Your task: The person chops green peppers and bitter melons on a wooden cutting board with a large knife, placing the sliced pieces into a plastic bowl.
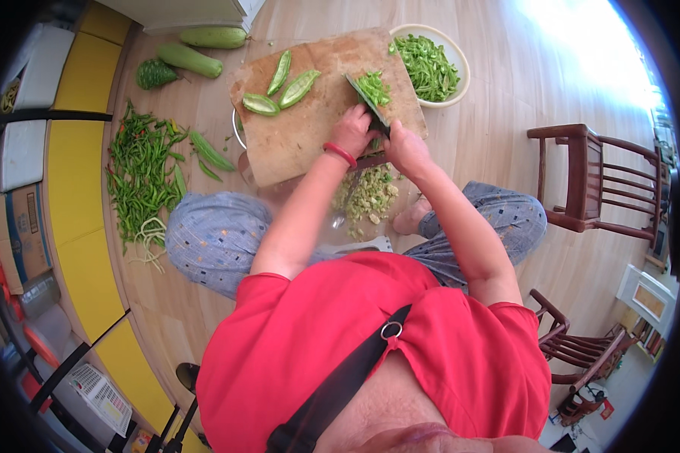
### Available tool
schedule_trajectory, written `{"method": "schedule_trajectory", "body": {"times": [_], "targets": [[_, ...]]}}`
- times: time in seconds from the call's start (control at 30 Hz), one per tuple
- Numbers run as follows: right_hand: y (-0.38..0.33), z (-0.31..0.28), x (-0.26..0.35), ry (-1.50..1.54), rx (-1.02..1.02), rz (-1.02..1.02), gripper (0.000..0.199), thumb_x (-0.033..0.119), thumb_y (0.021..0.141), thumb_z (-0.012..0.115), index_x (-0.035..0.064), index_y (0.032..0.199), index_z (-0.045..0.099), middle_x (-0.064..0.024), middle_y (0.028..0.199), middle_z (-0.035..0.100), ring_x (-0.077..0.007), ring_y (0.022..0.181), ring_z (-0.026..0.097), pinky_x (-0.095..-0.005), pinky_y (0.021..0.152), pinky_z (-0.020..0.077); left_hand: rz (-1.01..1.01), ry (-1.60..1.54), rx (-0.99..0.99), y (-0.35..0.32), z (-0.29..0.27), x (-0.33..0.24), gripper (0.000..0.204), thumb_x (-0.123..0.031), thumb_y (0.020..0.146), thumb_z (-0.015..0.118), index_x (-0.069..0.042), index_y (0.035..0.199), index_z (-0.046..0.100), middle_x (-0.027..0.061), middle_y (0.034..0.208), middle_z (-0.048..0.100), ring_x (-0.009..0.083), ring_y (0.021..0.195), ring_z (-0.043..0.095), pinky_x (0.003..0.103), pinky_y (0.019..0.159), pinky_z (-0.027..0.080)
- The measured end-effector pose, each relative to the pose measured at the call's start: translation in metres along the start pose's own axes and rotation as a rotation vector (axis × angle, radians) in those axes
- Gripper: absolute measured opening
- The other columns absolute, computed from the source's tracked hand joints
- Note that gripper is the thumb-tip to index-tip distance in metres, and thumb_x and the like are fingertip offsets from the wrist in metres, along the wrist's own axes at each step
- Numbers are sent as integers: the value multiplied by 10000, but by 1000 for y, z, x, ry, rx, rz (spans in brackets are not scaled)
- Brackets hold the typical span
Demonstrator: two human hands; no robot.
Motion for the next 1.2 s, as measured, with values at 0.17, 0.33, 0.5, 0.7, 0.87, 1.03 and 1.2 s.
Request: {"method": "schedule_trajectory", "body": {"times": [0.17, 0.33, 0.5, 0.7, 0.87, 1.03, 1.2], "targets": [[-20, -6, 4, -12, 82, 1, 169, 127, 789, 490, -15, 877, 462, -277, 771, 595, -438, 771, 580, -510, 686, 450, 21, -208, -107, -5, 3, 13, 441, -115, 682, 682, -59, 1103, 563, 135, 1121, 535, 342, 990, 524, 406, 831, 451], [-1, 4, 3, -1, 31, -2, 175, 124, 781, 505, -19, 871, 460, -276, 768, 595, -441, 765, 578, -504, 694, 452, 80, -33, -113, -6, 3, 5, 414, -148, 677, 693, -58, 1065, 581, 139, 1046, 559, 337, 929, 542, 390, 795, 462], [-18, -4, 2, 0, 48, -18, 173, 123, 782, 499, -18, 874, 458, -270, 763, 597, -440, 759, 579, -504, 698, 452, 25, -94, -150, -7, 0, 7, 411, -139, 652, 698, -58, 1039, 586, 130, 1026, 557, 329, 918, 537, 393, 775, 466], [-2, 11, -4, -9, 25, 39, 200, 131, 779, 526, -12, 892, 444, -275, 759, 595, -439, 763, 582, -510, 700, 452, 37, -15, -127, -7, 5, 7, 408, -125, 666, 688, -64, 1057, 585, 137, 1061, 557, 323, 931, 547, 386, 782, 472], [-24, -1, -1, 9, 82, -5, 206, 132, 773, 530, -14, 888, 441, -280, 751, 591, -441, 765, 582, -509, 693, 455, 65, -69, -214, -9, 3, 8, 348, -139, 645, 696, -66, 970, 595, 112, 1000, 555, 310, 922, 532, 391, 767, 469], [-13, 6, -3, -6, 43, -22, 205, 132, 773, 530, -17, 879, 438, -284, 753, 588, -447, 756, 579, -509, 696, 454, 77, 15, -209, -9, 3, 7, 305, -164, 638, 698, -73, 915, 609, 73, 936, 559, 279, 904, 530, 378, 740, 478], [-19, -4, -2, -7, 52, -16, 192, 143, 781, 510, -14, 873, 450, -279, 763, 592, -440, 760, 580, -505, 703, 453, 50, -25, -191, -6, -2, 2, 288, -145, 647, 692, -81, 919, 623, 87, 943, 578, 288, 870, 555, 379, 735, 480]]}}
Point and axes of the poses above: each hand's wrist, its own y-axis towards the middle knuckle, its own z-axis out of the palm, x = y × z, the point moved 3 cm from there along y, towards the middle knuckle
